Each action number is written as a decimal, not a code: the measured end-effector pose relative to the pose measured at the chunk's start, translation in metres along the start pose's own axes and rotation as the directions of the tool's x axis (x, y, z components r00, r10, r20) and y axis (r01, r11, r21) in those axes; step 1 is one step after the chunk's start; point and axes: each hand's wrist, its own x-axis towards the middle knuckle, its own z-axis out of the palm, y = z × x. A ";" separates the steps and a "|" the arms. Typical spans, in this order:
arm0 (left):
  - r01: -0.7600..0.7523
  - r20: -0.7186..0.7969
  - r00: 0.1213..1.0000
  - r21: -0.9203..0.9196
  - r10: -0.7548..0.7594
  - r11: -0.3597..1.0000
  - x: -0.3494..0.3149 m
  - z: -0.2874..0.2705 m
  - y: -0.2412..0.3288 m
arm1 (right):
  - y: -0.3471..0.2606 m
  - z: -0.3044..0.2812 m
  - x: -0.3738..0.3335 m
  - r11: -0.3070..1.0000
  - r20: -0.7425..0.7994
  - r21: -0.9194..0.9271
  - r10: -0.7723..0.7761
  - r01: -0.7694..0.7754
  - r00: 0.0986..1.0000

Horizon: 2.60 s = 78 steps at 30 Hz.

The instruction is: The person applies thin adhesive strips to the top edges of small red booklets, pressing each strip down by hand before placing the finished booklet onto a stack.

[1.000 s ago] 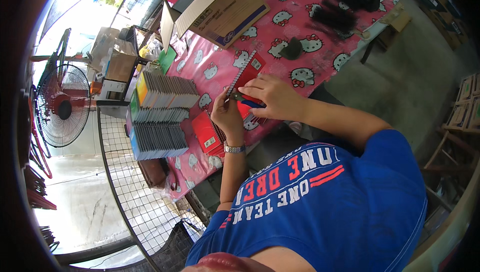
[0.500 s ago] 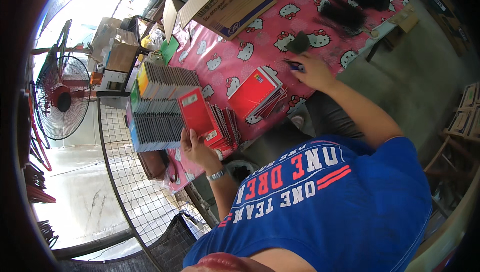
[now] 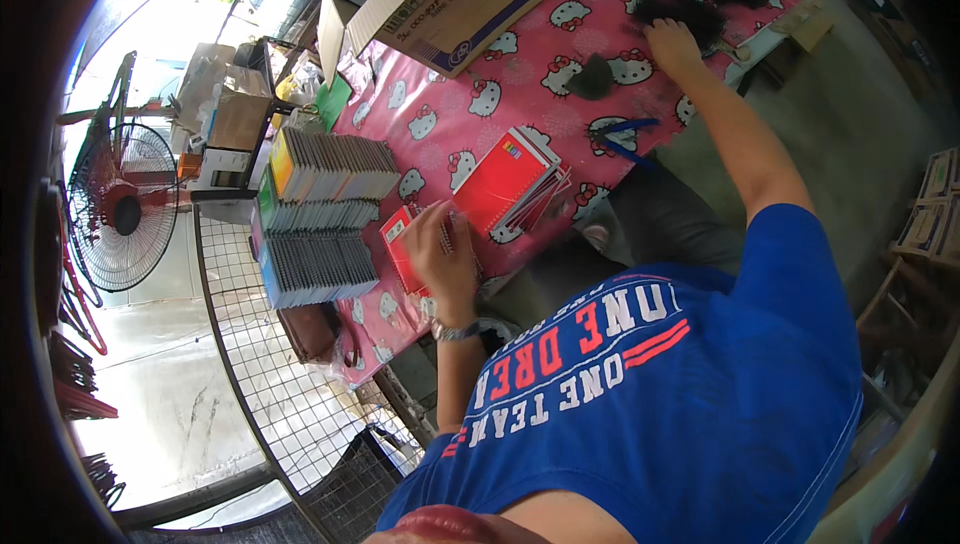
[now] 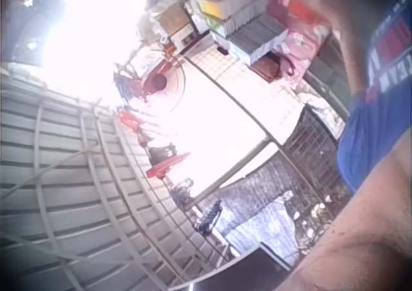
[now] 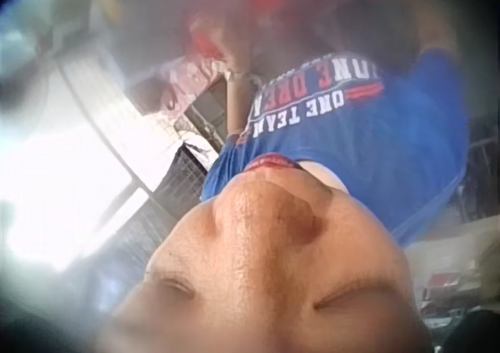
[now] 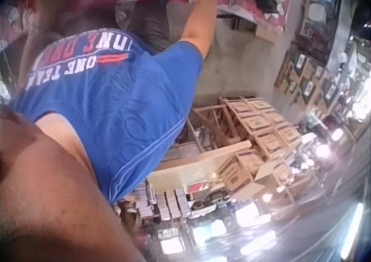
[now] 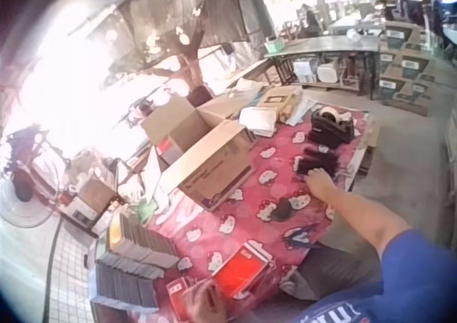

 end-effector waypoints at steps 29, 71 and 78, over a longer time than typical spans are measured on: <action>-0.193 0.277 0.935 -0.128 0.222 0.973 0.058 0.037 0.026 | -0.151 -0.201 -0.048 0.146 -0.194 0.955 -0.352 0.258 0.916; -0.069 0.210 0.973 -0.154 0.101 0.986 0.046 0.039 0.027 | -0.142 -0.205 0.033 0.298 0.240 0.953 -0.851 0.052 0.468; -0.014 0.192 0.979 -0.251 0.064 0.968 0.047 0.037 0.010 | -0.143 -0.206 0.030 0.182 0.116 0.980 -0.852 0.081 0.511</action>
